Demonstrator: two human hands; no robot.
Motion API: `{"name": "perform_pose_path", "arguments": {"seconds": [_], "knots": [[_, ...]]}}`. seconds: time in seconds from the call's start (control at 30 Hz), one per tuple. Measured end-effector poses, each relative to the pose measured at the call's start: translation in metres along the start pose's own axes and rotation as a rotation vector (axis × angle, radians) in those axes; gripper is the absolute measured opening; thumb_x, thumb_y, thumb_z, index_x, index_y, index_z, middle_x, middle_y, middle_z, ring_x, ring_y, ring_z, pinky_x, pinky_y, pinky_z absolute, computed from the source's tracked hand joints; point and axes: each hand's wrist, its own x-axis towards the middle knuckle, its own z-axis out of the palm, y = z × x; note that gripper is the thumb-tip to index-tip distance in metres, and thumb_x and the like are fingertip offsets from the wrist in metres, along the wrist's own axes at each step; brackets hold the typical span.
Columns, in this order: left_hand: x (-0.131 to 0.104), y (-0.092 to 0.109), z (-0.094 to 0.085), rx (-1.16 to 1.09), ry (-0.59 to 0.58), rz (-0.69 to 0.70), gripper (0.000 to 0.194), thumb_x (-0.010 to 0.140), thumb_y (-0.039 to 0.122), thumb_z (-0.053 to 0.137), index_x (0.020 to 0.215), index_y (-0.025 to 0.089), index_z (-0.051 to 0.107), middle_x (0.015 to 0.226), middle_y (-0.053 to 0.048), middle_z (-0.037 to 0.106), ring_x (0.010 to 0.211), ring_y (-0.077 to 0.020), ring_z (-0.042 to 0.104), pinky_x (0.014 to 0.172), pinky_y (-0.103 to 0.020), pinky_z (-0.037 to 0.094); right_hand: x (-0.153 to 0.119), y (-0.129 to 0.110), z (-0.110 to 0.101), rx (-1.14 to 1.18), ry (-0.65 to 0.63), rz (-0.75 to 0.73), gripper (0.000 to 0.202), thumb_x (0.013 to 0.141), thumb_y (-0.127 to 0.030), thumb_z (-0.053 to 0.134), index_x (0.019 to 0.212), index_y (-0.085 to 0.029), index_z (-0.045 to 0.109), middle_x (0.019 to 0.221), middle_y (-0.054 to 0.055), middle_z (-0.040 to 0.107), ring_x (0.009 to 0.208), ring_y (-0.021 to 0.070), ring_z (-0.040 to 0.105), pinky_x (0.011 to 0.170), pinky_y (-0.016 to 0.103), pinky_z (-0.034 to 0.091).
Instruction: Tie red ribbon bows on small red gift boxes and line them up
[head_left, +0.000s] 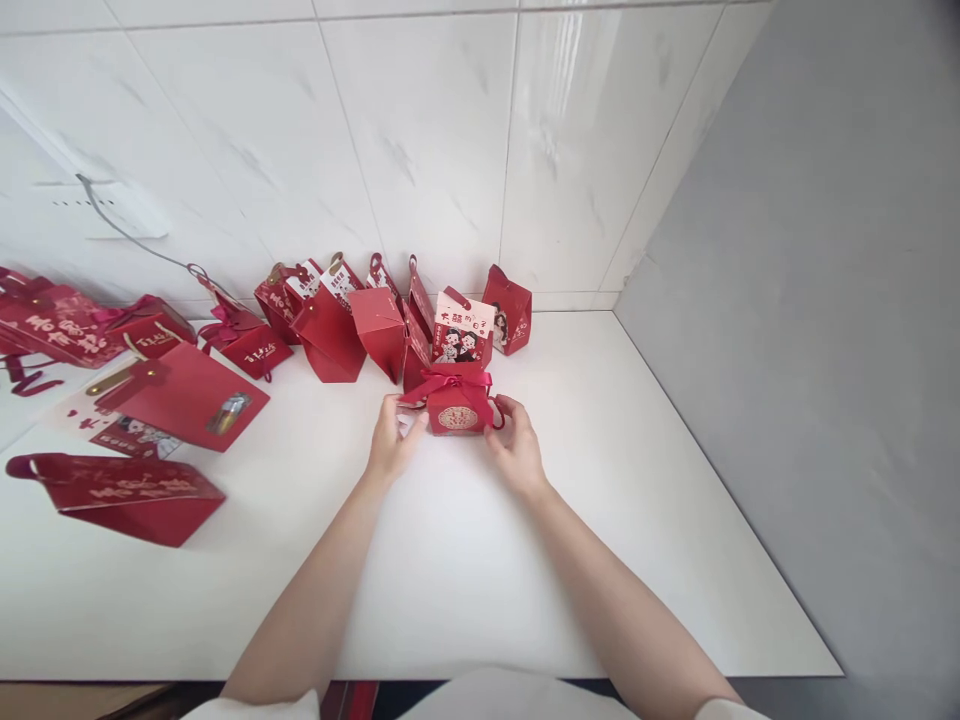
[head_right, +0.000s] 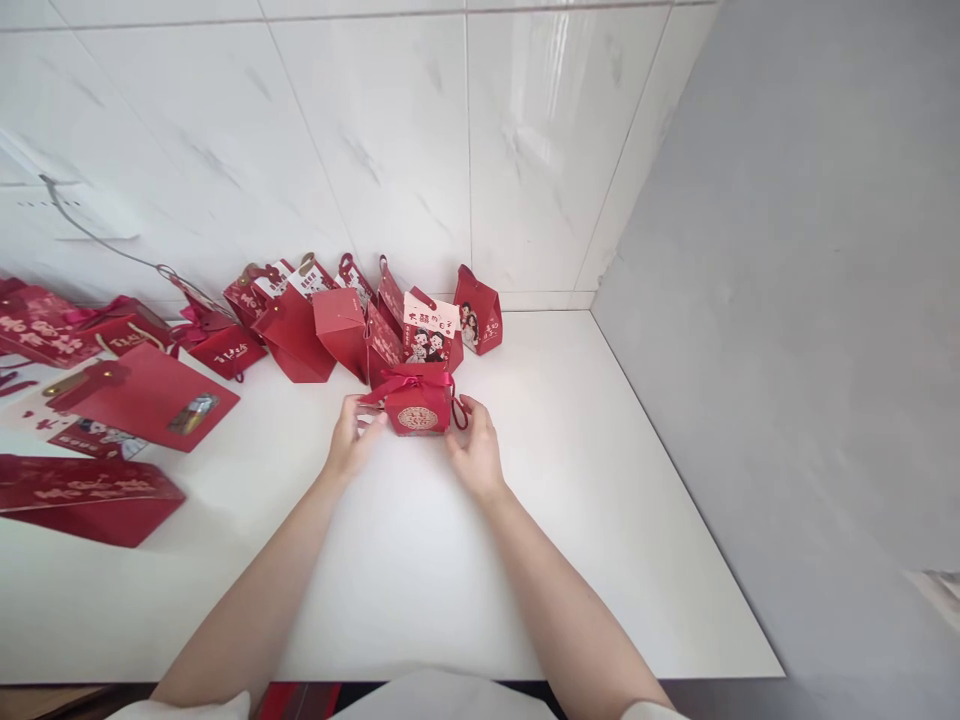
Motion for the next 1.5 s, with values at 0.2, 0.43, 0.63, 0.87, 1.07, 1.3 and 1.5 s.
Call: {"name": "perform_pose_path", "arguments": {"seconds": [0.2, 0.43, 0.63, 0.87, 1.07, 1.3, 1.5], "knots": [[0.007, 0.012, -0.013, -0.207, 0.053, -0.110, 0.047, 0.085, 0.055, 0.057, 0.119, 0.022, 0.061, 0.107, -0.007, 0.064, 0.093, -0.0199, 0.059, 0.073, -0.028, 0.044, -0.004, -0.024, -0.006, 0.062, 0.055, 0.045, 0.028, 0.097, -0.035, 0.038, 0.092, -0.020, 0.061, 0.093, 0.006, 0.063, 0.091, 0.0206, 0.059, 0.086, 0.035, 0.046], [0.007, 0.020, -0.012, -0.488, -0.096, -0.293, 0.035, 0.075, 0.050, 0.074, 0.084, 0.016, 0.066, 0.078, -0.003, 0.063, 0.068, -0.0123, 0.056, 0.062, -0.024, 0.041, -0.005, -0.040, -0.010, 0.159, -0.014, 0.139, 0.037, 0.094, -0.054, 0.050, 0.078, -0.021, 0.058, 0.072, 0.000, 0.058, 0.070, 0.0166, 0.053, 0.070, 0.030, 0.043], [0.004, 0.029, -0.015, -0.578, -0.210, -0.335, 0.035, 0.073, 0.046, 0.078, 0.074, 0.015, 0.061, 0.068, -0.002, 0.061, 0.061, -0.0115, 0.055, 0.057, -0.024, 0.042, -0.003, -0.036, -0.004, 0.409, -0.134, 0.272, 0.036, 0.083, -0.056, 0.066, 0.075, -0.021, 0.059, 0.073, 0.001, 0.065, 0.070, 0.0166, 0.058, 0.075, 0.031, 0.046], [0.012, 0.012, -0.009, -0.646, -0.055, -0.382, 0.045, 0.075, 0.057, 0.073, 0.098, 0.020, 0.062, 0.082, 0.000, 0.064, 0.059, -0.0075, 0.055, 0.050, -0.018, 0.039, 0.001, -0.039, -0.012, 0.464, -0.289, 0.290, 0.026, 0.082, -0.045, 0.064, 0.074, -0.022, 0.056, 0.081, 0.005, 0.074, 0.079, 0.0196, 0.065, 0.079, 0.034, 0.048], [0.010, 0.013, -0.001, -0.680, -0.093, -0.366, 0.042, 0.067, 0.049, 0.081, 0.086, 0.016, 0.064, 0.072, -0.001, 0.064, 0.056, -0.0091, 0.056, 0.051, -0.021, 0.045, 0.001, -0.039, -0.017, 0.443, -0.340, 0.224, 0.014, 0.078, -0.029, 0.053, 0.067, -0.022, 0.057, 0.073, 0.001, 0.071, 0.075, 0.0184, 0.061, 0.080, 0.033, 0.044], [0.004, 0.038, -0.020, -0.608, -0.102, -0.352, 0.031, 0.073, 0.041, 0.076, 0.067, 0.016, 0.058, 0.061, 0.003, 0.058, 0.039, -0.0041, 0.046, 0.038, -0.018, 0.032, -0.001, -0.041, -0.019, 0.406, -0.296, 0.166, 0.014, 0.080, -0.025, 0.051, 0.067, -0.022, 0.055, 0.072, 0.001, 0.070, 0.076, 0.0188, 0.060, 0.079, 0.032, 0.041], [-0.007, 0.060, -0.033, -0.506, -0.382, -0.480, 0.034, 0.078, 0.041, 0.066, 0.056, 0.014, 0.064, 0.044, -0.001, 0.054, 0.027, -0.0052, 0.034, 0.030, -0.020, 0.015, -0.002, -0.047, -0.020, 0.439, -0.258, 0.200, 0.017, 0.080, -0.027, 0.051, 0.064, -0.023, 0.047, 0.073, 0.002, 0.074, 0.082, 0.0225, 0.066, 0.082, 0.035, 0.046]]}}
